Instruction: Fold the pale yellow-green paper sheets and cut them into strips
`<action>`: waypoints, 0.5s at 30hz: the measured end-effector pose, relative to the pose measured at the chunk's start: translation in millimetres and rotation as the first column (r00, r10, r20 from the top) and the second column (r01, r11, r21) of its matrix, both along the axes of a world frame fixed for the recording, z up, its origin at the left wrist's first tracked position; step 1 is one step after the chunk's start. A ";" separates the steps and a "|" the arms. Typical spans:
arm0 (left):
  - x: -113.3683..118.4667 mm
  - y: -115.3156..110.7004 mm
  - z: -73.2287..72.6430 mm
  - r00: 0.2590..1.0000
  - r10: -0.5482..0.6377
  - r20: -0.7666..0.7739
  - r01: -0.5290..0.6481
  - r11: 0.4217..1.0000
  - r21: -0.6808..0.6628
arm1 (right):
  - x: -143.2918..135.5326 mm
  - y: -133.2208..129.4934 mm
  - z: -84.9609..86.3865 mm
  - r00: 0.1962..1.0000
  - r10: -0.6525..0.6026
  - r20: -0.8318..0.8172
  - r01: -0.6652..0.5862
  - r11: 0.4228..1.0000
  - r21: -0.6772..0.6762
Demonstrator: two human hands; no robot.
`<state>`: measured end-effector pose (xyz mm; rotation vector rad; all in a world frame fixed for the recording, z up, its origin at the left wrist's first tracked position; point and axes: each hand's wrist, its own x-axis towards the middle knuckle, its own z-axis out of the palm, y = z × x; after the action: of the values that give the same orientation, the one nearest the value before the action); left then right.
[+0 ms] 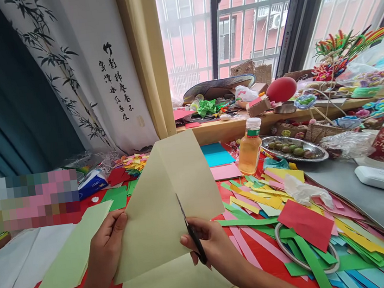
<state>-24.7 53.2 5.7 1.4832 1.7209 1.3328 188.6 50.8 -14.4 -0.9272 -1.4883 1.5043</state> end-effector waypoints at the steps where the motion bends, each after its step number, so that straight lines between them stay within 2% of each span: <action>1: 0.0 -0.1 -0.2 1.000 0.006 -0.008 -0.006 1.000 0.003 | -0.2 0.1 0.5 1.000 0.000 -0.001 0.000 1.000 0.002; 8: 1.9 -1.2 -1.9 0.999 -0.037 -0.020 0.037 0.999 0.003 | 1.6 0.2 1.0 1.000 -0.024 -0.006 0.024 0.999 -0.033; 15: 2.3 -3.3 -2.5 1.000 -0.028 0.013 0.028 0.999 -0.016 | 2.2 -0.3 1.3 0.999 -0.038 -0.002 0.037 0.997 -0.072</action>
<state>-22.5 49.8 3.2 1.4814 1.6930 1.3081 190.8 50.5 -13.1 -0.9890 -1.4146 1.5401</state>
